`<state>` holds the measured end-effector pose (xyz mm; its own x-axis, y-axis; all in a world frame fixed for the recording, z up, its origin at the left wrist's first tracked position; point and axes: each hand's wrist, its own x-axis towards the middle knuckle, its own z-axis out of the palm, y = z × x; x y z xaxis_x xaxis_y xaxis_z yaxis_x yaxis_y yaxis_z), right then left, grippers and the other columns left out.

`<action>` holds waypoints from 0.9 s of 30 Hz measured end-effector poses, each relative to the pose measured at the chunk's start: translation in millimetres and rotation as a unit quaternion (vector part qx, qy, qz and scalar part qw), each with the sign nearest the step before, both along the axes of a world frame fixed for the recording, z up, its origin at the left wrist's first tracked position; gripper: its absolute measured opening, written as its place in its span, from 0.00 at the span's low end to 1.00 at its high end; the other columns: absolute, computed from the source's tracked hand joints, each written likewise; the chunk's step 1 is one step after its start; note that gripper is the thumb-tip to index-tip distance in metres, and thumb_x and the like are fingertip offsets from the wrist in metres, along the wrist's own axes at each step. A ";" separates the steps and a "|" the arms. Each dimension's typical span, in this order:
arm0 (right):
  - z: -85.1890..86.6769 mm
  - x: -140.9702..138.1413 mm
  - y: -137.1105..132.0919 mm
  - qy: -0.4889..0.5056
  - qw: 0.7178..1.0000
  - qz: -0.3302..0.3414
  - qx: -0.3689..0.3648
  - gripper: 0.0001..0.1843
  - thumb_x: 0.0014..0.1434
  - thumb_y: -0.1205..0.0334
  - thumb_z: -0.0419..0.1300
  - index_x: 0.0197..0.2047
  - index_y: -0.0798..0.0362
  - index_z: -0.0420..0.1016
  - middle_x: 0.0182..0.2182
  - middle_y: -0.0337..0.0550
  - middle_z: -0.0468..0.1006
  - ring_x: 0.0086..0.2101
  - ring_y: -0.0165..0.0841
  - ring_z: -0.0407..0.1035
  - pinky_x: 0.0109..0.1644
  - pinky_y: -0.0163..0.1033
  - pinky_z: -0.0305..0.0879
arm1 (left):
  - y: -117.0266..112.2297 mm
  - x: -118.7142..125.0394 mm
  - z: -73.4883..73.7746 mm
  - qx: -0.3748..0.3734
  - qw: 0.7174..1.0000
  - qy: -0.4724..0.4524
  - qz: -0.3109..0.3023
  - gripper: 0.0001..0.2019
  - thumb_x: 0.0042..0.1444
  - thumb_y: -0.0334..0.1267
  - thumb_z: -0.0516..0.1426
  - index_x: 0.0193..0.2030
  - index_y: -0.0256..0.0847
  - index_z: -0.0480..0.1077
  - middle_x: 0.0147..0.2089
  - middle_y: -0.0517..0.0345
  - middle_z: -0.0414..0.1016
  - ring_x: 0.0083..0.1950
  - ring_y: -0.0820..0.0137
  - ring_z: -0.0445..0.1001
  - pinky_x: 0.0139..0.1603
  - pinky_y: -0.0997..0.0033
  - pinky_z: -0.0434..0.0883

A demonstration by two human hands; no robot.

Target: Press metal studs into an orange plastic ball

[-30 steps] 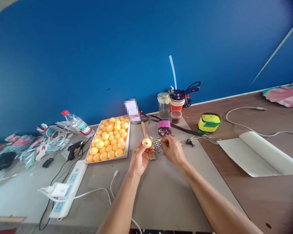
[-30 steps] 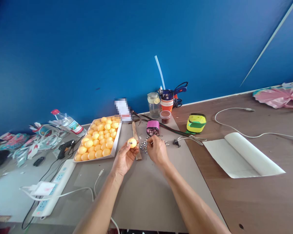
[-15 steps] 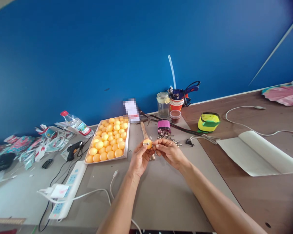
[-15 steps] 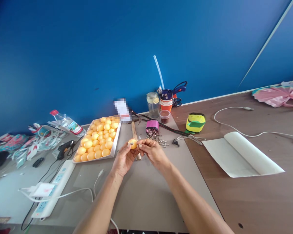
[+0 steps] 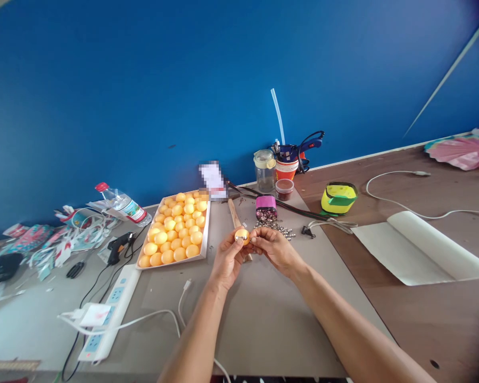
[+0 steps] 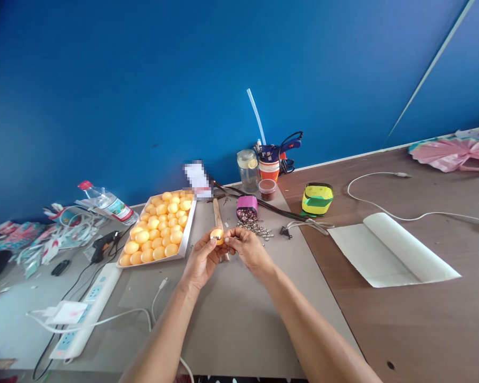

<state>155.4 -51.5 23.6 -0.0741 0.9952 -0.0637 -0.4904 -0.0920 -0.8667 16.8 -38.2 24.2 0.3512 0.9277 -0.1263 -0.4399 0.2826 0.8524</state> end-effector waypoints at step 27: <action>1.6 6.5 -1.3 -0.093 0.996 0.013 -0.004 0.06 0.45 0.61 0.60 0.25 0.54 0.68 0.20 0.34 0.67 0.22 0.25 0.58 0.29 0.34 0.54 | -2.1 3.7 0.3 0.036 0.997 0.064 0.013 0.21 0.47 0.39 0.64 0.49 0.38 0.69 0.35 0.57 0.75 0.32 0.70 0.75 0.39 0.67 0.69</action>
